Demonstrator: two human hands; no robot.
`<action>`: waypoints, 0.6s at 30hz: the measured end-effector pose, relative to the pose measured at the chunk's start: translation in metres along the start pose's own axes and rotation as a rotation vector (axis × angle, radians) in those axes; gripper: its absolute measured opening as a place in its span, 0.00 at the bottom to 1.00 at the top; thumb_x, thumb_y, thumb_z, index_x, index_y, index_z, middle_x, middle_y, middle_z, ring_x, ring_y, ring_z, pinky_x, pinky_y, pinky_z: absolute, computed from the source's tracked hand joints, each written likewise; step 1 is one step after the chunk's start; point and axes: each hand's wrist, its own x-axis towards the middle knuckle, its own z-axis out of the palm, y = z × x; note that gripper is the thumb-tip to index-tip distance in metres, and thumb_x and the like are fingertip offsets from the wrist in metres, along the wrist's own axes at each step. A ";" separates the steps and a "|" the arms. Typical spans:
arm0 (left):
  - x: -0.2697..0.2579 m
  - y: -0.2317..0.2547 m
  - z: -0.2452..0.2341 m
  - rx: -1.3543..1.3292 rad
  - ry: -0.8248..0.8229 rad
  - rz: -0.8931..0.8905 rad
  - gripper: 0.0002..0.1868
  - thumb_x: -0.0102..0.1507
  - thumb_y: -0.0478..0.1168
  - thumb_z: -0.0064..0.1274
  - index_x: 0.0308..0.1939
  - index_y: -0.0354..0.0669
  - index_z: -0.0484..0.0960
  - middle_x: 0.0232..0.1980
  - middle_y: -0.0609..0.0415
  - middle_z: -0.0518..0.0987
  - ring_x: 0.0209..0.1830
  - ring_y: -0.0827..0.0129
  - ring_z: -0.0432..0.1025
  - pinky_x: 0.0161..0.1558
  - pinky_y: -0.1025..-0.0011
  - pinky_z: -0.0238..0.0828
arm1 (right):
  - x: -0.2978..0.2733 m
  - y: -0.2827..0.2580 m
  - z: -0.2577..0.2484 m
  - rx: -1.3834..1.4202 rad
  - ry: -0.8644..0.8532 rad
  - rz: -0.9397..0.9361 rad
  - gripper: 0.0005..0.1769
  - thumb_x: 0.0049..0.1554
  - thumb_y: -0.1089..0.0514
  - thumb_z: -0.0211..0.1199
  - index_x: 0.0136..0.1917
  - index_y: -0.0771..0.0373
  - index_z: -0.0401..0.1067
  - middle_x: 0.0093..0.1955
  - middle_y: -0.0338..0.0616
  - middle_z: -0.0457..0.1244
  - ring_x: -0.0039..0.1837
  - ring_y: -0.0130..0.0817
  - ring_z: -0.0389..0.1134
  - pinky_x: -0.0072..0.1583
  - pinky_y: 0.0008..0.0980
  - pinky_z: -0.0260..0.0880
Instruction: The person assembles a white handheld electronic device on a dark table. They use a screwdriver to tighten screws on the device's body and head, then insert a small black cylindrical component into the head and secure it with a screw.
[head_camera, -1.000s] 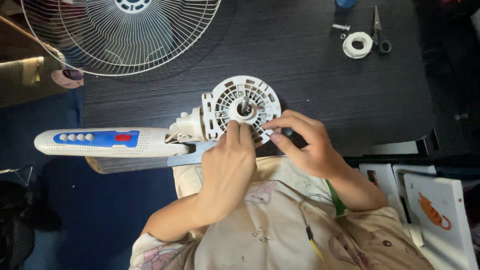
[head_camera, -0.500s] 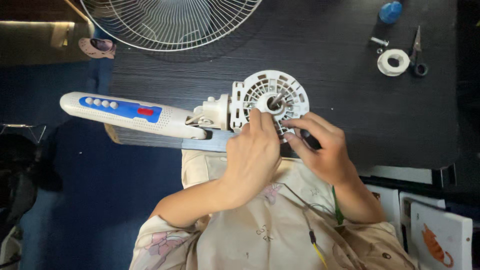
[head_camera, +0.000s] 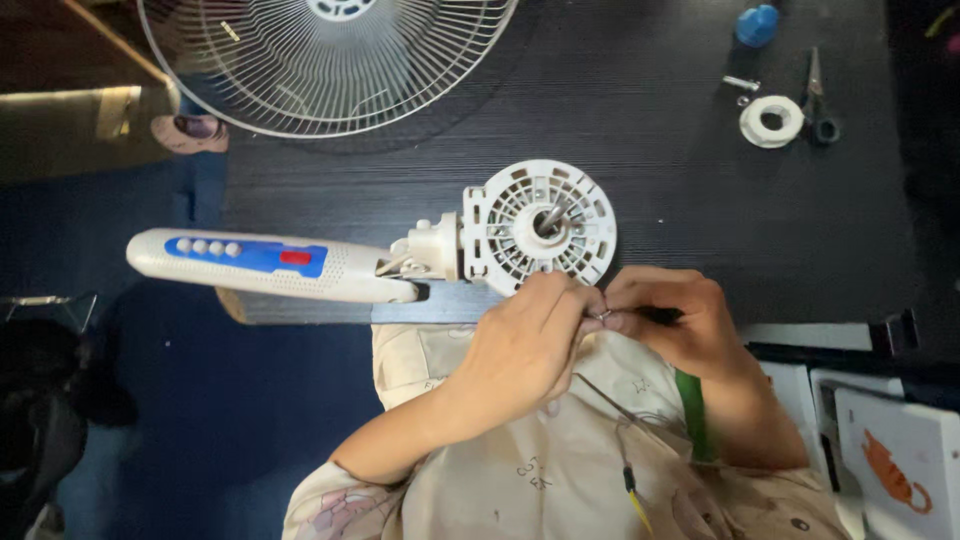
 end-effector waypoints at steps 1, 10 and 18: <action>0.001 -0.003 0.001 0.029 0.023 0.003 0.15 0.64 0.35 0.60 0.53 0.39 0.75 0.47 0.49 0.74 0.46 0.55 0.71 0.44 0.61 0.70 | -0.002 0.003 -0.004 -0.096 0.028 0.050 0.06 0.57 0.63 0.68 0.46 0.69 0.78 0.42 0.45 0.71 0.42 0.28 0.71 0.43 0.24 0.70; 0.011 -0.059 -0.026 0.408 0.274 -0.048 0.13 0.61 0.42 0.63 0.46 0.42 0.82 0.58 0.48 0.76 0.60 0.48 0.65 0.59 0.51 0.61 | 0.042 0.082 -0.108 -1.069 0.341 0.470 0.12 0.67 0.54 0.63 0.57 0.61 0.81 0.47 0.54 0.72 0.45 0.45 0.74 0.52 0.42 0.73; 0.005 -0.077 -0.011 0.286 0.319 -0.069 0.10 0.63 0.36 0.56 0.48 0.42 0.81 0.60 0.50 0.76 0.61 0.49 0.64 0.63 0.54 0.61 | 0.069 0.157 -0.160 -1.501 0.330 0.440 0.10 0.62 0.55 0.66 0.49 0.62 0.83 0.42 0.60 0.70 0.46 0.55 0.73 0.47 0.49 0.73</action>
